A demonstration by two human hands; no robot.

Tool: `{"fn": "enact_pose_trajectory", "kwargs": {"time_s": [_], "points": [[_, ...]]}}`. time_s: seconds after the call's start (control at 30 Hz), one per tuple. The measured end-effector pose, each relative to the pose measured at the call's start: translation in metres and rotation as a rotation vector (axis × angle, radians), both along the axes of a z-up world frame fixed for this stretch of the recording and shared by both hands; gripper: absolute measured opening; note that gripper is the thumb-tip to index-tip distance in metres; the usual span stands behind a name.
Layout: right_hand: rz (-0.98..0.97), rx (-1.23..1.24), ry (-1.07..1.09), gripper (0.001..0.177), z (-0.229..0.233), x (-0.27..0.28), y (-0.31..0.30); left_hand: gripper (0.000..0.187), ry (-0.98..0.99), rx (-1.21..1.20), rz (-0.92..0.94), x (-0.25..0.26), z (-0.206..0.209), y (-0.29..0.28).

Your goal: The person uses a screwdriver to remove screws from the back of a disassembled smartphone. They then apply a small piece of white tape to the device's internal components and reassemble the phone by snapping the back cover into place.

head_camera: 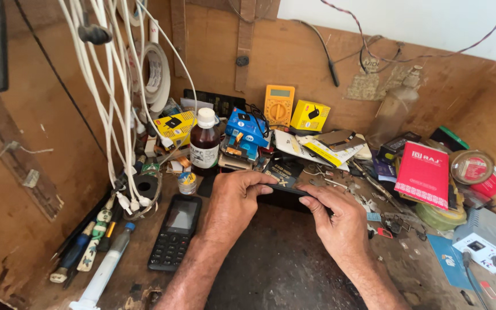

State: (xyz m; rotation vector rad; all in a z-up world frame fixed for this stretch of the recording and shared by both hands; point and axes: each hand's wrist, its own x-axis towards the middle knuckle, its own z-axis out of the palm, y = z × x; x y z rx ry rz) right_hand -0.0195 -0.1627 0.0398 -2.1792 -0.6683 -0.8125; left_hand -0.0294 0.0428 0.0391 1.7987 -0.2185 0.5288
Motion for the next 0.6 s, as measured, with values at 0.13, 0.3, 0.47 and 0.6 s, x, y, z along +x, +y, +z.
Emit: {"fn": "enact_pose_trajectory", "kwargs": {"time_s": [0.13, 0.3, 0.47, 0.6], "points": [[-0.012, -0.007, -0.02, 0.021, -0.001, -0.001, 0.002, 0.019, -0.105, 0.031, 0.048, -0.002, 0.002, -0.001], [-0.033, 0.006, -0.01, 0.023, -0.006, 0.0, 0.0, 0.021, -0.063, -0.017, 0.05, -0.006, 0.006, 0.006], [-0.045, 0.029, 0.058, 0.023, -0.005, -0.001, 0.0, 0.016, -0.078, 0.039, 0.095, -0.01, 0.007, 0.006], [-0.003, 0.029, -0.04, 0.025, -0.002, -0.001, 0.0, 0.015, -0.015, 0.031, 0.118, -0.013, 0.011, 0.003]]}}
